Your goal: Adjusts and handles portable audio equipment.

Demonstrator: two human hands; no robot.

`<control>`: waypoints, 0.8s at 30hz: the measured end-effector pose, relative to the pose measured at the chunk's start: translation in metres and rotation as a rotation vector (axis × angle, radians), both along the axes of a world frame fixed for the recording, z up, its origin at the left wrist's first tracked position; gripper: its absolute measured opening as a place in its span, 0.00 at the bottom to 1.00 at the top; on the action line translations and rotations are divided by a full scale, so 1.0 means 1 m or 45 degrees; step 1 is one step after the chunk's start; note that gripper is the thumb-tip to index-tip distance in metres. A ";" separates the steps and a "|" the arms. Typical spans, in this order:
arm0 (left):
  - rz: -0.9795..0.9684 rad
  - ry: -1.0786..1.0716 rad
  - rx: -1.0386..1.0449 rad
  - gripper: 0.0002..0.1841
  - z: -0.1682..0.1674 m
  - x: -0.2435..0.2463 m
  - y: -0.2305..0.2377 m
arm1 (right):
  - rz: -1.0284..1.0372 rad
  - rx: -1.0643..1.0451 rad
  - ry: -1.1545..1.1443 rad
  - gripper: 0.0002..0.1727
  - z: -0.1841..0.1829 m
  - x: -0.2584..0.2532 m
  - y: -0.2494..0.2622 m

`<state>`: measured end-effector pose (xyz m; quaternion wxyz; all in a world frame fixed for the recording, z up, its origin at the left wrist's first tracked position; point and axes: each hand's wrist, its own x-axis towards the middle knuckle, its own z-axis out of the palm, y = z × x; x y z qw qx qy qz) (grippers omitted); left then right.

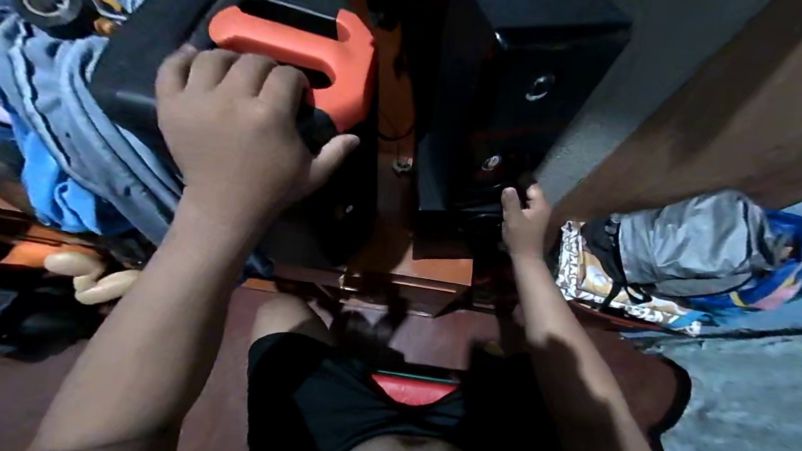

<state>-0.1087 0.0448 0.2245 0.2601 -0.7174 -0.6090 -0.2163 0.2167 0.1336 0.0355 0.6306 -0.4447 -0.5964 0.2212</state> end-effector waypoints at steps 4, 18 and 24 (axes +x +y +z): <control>-0.077 0.025 0.064 0.38 -0.002 -0.013 0.005 | -0.049 -0.005 -0.020 0.24 -0.003 0.001 0.003; -0.362 0.130 -0.182 0.52 0.002 -0.073 -0.011 | 0.022 0.012 0.008 0.23 -0.008 0.009 0.004; -0.367 0.129 -0.292 0.42 0.015 -0.046 -0.019 | 0.057 0.082 0.037 0.23 -0.006 0.005 0.004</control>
